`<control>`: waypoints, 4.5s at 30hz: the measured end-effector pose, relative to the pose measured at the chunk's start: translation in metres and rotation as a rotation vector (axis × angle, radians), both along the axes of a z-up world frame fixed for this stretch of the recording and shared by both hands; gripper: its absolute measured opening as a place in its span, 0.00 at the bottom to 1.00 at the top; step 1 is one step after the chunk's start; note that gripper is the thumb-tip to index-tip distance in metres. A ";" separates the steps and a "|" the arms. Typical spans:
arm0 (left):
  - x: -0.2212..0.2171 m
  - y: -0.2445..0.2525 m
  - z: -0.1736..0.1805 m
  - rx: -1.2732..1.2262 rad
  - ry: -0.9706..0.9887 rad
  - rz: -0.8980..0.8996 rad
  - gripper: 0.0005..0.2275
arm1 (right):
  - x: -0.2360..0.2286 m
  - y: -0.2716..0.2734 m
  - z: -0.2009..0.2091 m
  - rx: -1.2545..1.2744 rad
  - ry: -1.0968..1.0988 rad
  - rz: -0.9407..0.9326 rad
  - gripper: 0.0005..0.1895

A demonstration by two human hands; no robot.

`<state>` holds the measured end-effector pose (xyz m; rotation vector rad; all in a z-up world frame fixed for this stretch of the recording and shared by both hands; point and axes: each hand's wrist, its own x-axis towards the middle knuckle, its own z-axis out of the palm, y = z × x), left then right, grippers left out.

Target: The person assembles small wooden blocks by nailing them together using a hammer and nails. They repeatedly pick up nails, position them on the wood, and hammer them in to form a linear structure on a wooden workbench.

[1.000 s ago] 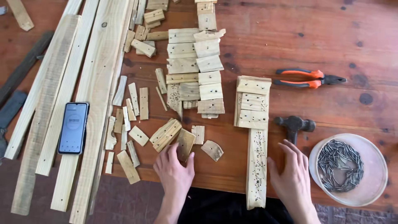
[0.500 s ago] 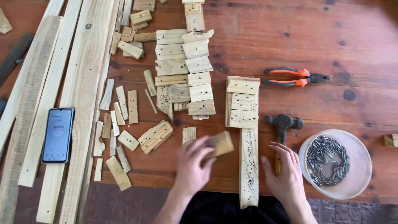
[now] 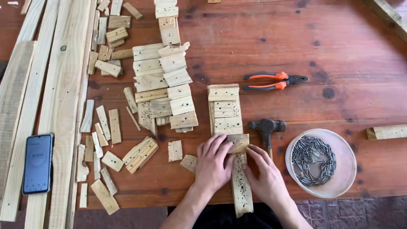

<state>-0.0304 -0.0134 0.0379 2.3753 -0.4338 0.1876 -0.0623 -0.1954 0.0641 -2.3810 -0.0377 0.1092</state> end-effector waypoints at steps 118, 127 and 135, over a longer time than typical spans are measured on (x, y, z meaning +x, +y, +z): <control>-0.026 -0.050 -0.020 0.188 -0.252 0.093 0.19 | 0.031 -0.125 -0.031 -0.319 -0.177 0.354 0.07; -0.030 -0.050 -0.015 0.174 -0.178 0.149 0.20 | 0.032 -0.114 -0.009 0.051 -0.278 0.115 0.08; -0.014 -0.037 0.000 0.088 -0.110 0.135 0.16 | 0.056 -0.069 0.013 0.061 -0.323 0.256 0.03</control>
